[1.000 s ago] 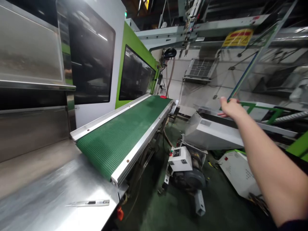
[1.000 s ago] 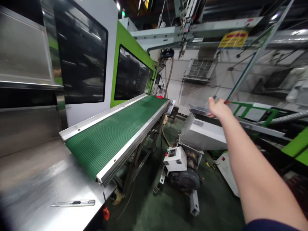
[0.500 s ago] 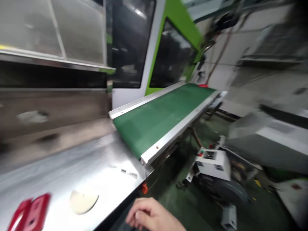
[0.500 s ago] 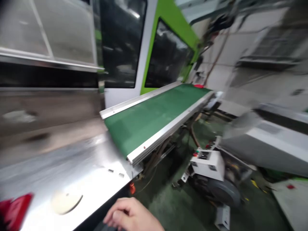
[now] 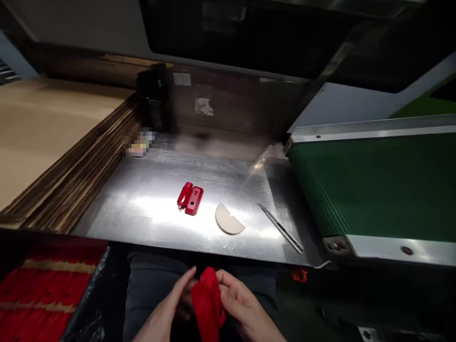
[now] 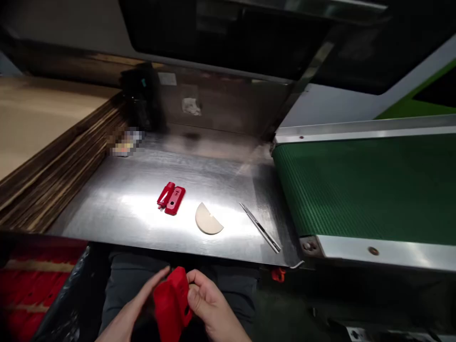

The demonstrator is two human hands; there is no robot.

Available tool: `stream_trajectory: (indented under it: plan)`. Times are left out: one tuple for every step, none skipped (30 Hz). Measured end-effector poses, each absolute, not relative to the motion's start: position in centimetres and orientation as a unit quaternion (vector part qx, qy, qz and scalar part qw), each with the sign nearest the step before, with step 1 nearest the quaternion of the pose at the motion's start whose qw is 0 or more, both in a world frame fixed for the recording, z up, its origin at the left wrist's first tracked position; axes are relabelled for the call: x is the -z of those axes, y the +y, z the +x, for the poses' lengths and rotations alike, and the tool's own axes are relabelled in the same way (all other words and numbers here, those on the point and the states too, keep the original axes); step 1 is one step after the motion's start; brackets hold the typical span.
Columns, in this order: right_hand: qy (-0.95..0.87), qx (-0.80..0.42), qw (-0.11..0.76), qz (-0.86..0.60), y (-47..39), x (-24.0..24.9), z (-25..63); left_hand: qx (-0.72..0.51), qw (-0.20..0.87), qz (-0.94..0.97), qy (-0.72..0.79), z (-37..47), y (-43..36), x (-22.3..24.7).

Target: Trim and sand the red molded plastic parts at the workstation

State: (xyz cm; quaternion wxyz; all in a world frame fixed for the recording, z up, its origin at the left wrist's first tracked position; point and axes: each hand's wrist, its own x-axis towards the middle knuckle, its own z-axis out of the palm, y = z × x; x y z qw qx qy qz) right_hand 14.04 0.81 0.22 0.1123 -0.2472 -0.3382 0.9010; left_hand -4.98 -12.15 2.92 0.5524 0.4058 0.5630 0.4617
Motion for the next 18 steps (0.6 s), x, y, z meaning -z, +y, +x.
stream_trajectory:
  plan:
    - [-0.29, -0.915, 0.116, -0.255, 0.3, -0.1, 13.5, -0.473, 0.535, 0.398, 0.576, -4.9, -12.4, -2.6]
    - [-0.24, -0.927, 0.113, -0.264, -0.2, 0.1, 13.0, -0.483, 0.516, 0.396, 0.586, -4.8, -12.5, -2.3]
    - [-0.195, -0.937, 0.104, -0.271, -0.6, 0.2, 12.6, -0.492, 0.496, 0.4, 0.593, -4.5, -12.5, -2.0]
    - [-0.157, -0.943, 0.09, -0.278, -0.9, 0.3, 12.2, -0.5, 0.478, 0.408, 0.595, -4.3, -12.3, -1.8]
    - [-0.126, -0.947, 0.08, -0.286, -1.2, 0.5, 11.9, -0.504, 0.465, 0.421, 0.594, -4.0, -12.1, -1.5]
    - [-0.106, -0.948, 0.074, -0.292, -1.5, 0.6, 11.7, -0.505, 0.455, 0.436, 0.589, -3.8, -11.9, -1.3]
    - [-0.099, -0.947, 0.073, -0.297, -1.7, 0.7, 11.5, -0.504, 0.449, 0.45, 0.585, -3.6, -11.6, -1.1]
    - [-0.1, -0.944, 0.077, -0.304, -2.0, 0.7, 11.3, -0.502, 0.446, 0.46, 0.581, -3.4, -11.4, -0.9]
    - [-0.103, -0.942, 0.083, -0.309, -2.2, 0.7, 11.3, -0.501, 0.443, 0.465, 0.58, -3.3, -11.2, -0.8]
    - [-0.112, -0.94, 0.083, -0.312, -2.2, 0.6, 11.4, -0.505, 0.444, 0.464, 0.577, -3.2, -11.2, -0.6]
    - [-0.141, -0.936, 0.079, -0.313, -2.2, 0.4, 11.6, -0.515, 0.451, 0.457, 0.568, -3.2, -11.1, -0.6]
    - [-0.196, -0.925, 0.079, -0.314, -1.8, 0.1, 11.9, -0.53, 0.462, 0.446, 0.554, -3.2, -11.1, -0.6]
    - [-0.277, -0.901, 0.087, -0.322, -1.1, -0.4, 12.4, -0.546, 0.475, 0.434, 0.536, -3.2, -11.1, -0.6]
    - [-0.387, -0.849, 0.101, -0.346, 0.0, -1.0, 13.0, -0.56, 0.485, 0.423, 0.522, -3.3, -11.0, -0.7]
    - [-0.505, -0.765, 0.121, -0.382, 1.4, -1.7, 13.8, -0.569, 0.492, 0.411, 0.516, -3.5, -10.9, -0.9]
    - [-0.603, -0.659, 0.149, -0.424, 3.2, -2.4, 14.6, -0.574, 0.494, 0.396, 0.519, -3.6, -10.6, -1.2]
    - [-0.684, -0.527, 0.162, -0.478, 5.3, -3.1, 15.5, -0.576, 0.495, 0.378, 0.529, -3.7, -10.2, -1.4]
    - [-0.708, -0.446, 0.177, -0.518, 7.5, -3.7, 16.4, -0.577, 0.498, 0.358, 0.54, -3.9, -9.7, -1.6]
